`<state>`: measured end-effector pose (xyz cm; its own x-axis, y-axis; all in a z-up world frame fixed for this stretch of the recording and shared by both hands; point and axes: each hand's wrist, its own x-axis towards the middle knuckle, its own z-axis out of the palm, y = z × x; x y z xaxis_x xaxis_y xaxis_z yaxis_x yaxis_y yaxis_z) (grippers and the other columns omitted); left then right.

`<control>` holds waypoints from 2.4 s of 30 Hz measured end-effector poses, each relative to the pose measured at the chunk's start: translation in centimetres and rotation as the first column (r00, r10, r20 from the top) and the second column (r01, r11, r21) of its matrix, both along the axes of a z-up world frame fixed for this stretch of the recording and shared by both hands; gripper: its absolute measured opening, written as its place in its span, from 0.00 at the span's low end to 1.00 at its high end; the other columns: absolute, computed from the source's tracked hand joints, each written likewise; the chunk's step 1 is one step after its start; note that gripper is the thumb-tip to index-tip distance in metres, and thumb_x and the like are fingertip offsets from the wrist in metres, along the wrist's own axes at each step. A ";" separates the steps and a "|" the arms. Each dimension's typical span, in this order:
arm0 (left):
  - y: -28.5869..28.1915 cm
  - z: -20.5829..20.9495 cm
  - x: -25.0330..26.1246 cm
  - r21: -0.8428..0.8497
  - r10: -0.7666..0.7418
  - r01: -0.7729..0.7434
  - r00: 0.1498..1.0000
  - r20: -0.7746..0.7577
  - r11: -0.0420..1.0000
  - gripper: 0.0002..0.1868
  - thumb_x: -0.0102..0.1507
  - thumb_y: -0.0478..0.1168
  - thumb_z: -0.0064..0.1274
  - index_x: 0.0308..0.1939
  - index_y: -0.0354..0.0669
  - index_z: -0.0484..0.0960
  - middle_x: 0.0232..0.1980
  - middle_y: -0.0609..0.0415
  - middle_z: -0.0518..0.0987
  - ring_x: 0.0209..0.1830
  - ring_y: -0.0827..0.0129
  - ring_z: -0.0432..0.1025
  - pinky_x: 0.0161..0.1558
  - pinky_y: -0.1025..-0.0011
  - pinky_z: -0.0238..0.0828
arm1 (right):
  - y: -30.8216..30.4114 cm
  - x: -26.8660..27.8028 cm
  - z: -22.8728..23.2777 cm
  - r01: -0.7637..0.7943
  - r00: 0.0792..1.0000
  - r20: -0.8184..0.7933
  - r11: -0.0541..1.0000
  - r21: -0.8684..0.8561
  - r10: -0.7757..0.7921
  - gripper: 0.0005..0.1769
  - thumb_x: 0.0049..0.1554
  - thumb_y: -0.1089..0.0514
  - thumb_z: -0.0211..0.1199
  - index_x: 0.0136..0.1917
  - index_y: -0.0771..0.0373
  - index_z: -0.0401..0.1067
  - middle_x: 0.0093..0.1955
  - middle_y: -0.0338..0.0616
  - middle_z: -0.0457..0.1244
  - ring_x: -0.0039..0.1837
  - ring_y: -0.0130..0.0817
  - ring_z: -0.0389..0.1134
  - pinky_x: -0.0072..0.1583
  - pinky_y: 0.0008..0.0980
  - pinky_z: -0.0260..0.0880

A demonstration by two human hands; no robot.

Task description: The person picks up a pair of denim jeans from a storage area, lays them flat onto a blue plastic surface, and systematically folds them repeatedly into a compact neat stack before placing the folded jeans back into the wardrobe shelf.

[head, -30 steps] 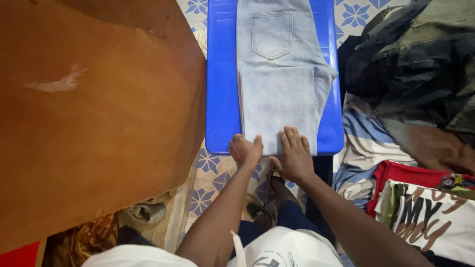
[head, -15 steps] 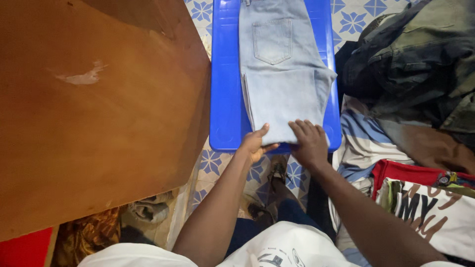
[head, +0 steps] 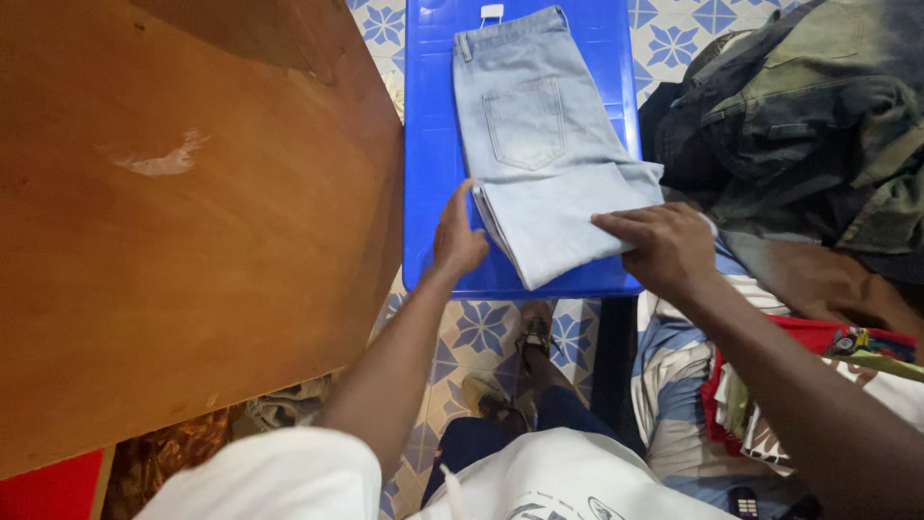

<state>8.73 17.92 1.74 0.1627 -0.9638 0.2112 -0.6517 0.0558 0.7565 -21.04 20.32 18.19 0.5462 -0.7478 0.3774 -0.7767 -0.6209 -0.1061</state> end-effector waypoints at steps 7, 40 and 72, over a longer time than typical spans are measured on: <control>-1.7 0.2 -0.1 0.147 -0.349 0.325 0.919 0.186 0.934 0.44 0.46 0.38 0.71 0.66 0.52 0.69 0.66 0.44 0.75 0.68 0.45 0.66 0.64 0.52 0.63 | -1.1 0.3 5.0 -0.016 0.996 -0.090 0.998 0.068 0.022 0.25 0.43 0.58 0.72 0.55 0.43 0.83 0.51 0.35 0.73 0.47 0.39 0.75 0.48 0.38 0.72; -2.6 -5.7 -4.5 0.475 0.367 -0.274 0.923 -0.114 0.836 0.33 0.65 0.69 0.45 0.32 0.40 0.78 0.33 0.39 0.80 0.40 0.40 0.74 0.48 0.48 0.63 | -42.8 16.0 -9.9 0.194 0.852 -0.510 0.835 0.515 0.116 0.29 0.45 0.39 0.73 0.60 0.43 0.80 0.55 0.44 0.73 0.57 0.50 0.74 0.56 0.51 0.74; -4.4 1.1 -6.8 0.398 0.467 -0.561 0.827 0.315 0.725 0.38 0.57 0.71 0.53 0.41 0.36 0.83 0.41 0.39 0.78 0.50 0.45 0.68 0.57 0.47 0.54 | -35.2 17.0 -15.1 0.106 0.988 -0.115 0.994 -0.012 -0.106 0.34 0.62 0.36 0.53 0.73 0.57 0.69 0.75 0.54 0.56 0.78 0.52 0.53 0.76 0.58 0.46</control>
